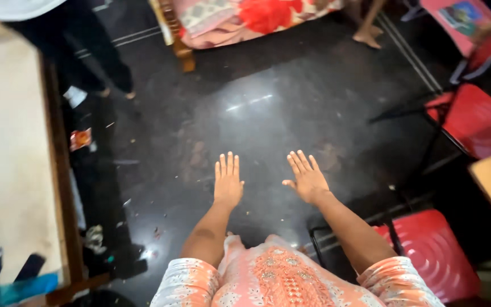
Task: The person serves rice from a container into plates and organizes the dining area.
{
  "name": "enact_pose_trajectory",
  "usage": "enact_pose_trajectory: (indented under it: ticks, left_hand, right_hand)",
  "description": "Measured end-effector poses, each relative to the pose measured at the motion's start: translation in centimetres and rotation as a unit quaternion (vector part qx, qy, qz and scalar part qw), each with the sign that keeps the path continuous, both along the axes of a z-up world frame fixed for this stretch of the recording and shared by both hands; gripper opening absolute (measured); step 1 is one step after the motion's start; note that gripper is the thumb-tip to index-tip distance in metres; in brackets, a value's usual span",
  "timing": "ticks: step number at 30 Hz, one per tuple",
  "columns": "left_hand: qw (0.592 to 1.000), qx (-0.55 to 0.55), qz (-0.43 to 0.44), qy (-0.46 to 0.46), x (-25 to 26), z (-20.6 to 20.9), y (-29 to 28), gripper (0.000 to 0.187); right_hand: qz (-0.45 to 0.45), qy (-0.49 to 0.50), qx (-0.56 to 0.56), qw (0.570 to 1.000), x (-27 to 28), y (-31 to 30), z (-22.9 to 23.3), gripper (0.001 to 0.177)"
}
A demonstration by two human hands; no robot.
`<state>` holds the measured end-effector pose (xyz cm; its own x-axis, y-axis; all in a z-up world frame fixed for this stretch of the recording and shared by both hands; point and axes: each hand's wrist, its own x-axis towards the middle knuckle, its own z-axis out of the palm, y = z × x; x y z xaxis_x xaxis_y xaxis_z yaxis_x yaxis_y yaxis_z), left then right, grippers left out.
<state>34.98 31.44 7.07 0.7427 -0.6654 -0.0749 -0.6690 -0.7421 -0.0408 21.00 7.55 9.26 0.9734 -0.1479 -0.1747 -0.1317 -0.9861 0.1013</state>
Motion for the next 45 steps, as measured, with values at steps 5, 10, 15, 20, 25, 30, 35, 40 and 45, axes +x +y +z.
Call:
enact_pose_trajectory:
  ticks: [5,10,15,20,25,30,35,40,45]
  left_hand:
    - [0.999,0.004,0.049,0.001,4.9,0.6,7.0,0.093]
    - [0.996,0.006,0.088,-0.009,9.9,1.8,12.8,0.094]
    - [0.993,-0.037,0.116,0.003,13.4,3.2,15.5,0.086]
    - [0.992,-0.075,0.092,-0.04,17.3,0.4,16.6,0.061]
    - [0.991,-0.082,0.097,-0.043,22.7,-0.4,16.6,0.054]
    - [0.989,-0.093,0.099,-0.054,30.7,-0.9,16.1,0.064]
    - [0.99,-0.065,0.121,0.038,40.0,-1.1,14.2,0.079]
    - [0.986,-0.069,0.134,0.068,47.9,0.4,10.7,0.084]
    - [0.981,-0.157,0.077,-0.079,54.5,3.0,7.7,0.067]
  right_hand:
    - [0.051,0.021,-0.02,0.998,7.3,5.4,0.8,0.089]
    - [0.079,0.024,-0.028,0.996,13.6,9.8,1.9,0.091]
    - [0.123,0.001,-0.042,0.992,18.7,13.1,4.1,0.088]
    - [0.152,-0.012,-0.016,0.988,23.9,14.7,3.8,0.075]
    - [0.163,0.012,0.003,0.986,30.0,15.1,3.0,0.067]
    - [0.186,-0.019,0.007,0.982,38.7,12.8,1.6,0.069]
    - [0.165,0.005,0.018,0.986,47.7,9.9,2.4,0.071]
    - [0.16,0.009,0.028,0.987,56.9,6.7,3.8,0.072]
    - [0.138,-0.059,0.081,0.985,64.0,5.7,6.5,0.091]
